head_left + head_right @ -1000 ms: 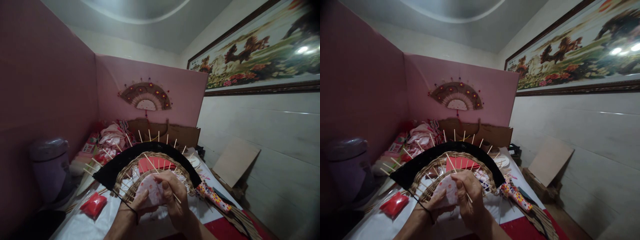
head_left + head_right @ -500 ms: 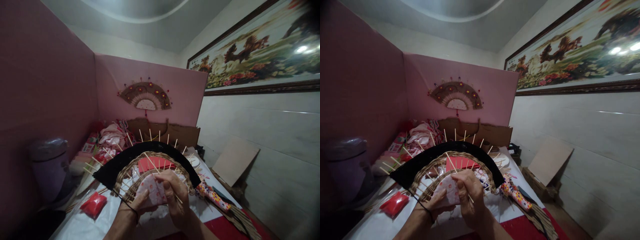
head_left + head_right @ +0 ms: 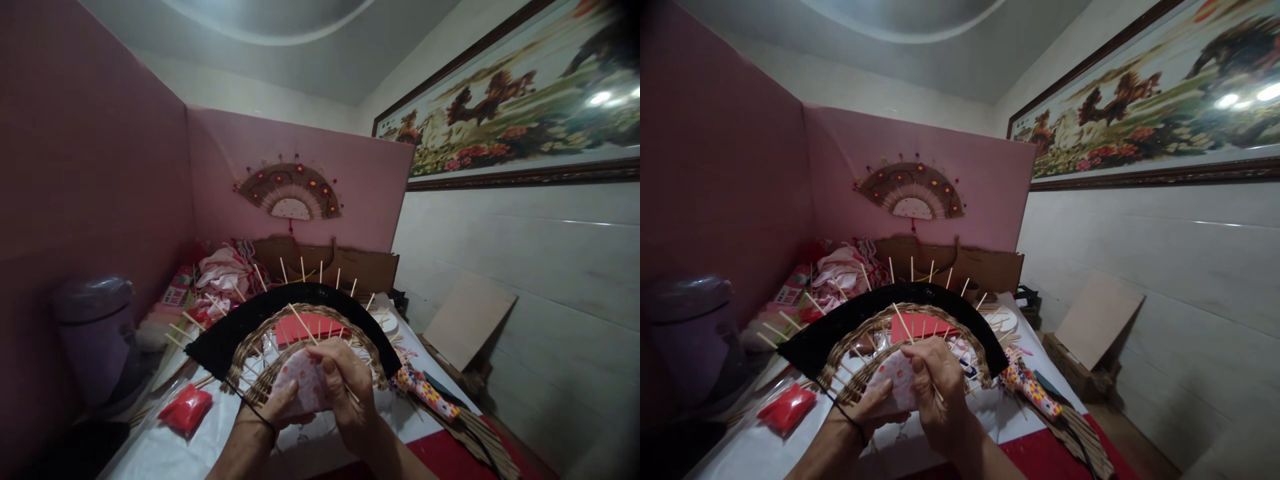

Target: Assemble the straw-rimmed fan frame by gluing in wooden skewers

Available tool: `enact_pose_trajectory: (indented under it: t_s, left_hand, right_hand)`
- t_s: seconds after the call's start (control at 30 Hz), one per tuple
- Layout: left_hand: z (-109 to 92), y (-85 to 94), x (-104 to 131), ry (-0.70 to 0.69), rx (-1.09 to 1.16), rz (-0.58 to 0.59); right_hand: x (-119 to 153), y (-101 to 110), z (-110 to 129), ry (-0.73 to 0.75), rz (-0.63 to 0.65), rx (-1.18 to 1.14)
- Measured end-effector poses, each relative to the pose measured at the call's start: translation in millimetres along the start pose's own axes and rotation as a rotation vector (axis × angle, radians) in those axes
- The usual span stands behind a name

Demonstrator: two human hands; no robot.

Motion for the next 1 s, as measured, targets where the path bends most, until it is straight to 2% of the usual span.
enact_pose_trajectory:
  t_s: [0.23, 0.57, 0.7, 0.87, 1.0]
  left_hand:
    - [-5.4, -3.4, 7.8, -0.007, 0.014, -0.009]
    - [-6.0, -8.1, 8.5, 0.011, 0.071, 0.013]
    - [-8.2, -9.2, 10.8, -0.004, 0.068, -0.031]
    - [-6.8, -8.0, 9.8, 0.013, 0.046, 0.012]
    - [-5.4, -4.9, 9.3, 0.004, 0.050, -0.006]
  right_hand:
    - [0.8, -1.4, -1.0, 0.003, 0.016, 0.010]
    - [3.5, 1.0, 1.8, 0.045, -0.045, 0.002]
    - [2.3, -0.1, 1.0, 0.035, -0.014, 0.005]
    - [1.0, -1.8, 2.7, 0.058, 0.026, 0.007]
    - [-0.8, -3.0, 4.2, 0.066, 0.048, 0.018]
Point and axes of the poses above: each hand's wrist, its own x-axis away from the middle knuckle, its own y-axis out of the back of the hand, z = x × y, the point moved 3 cm from there along -x, towards the middle knuckle
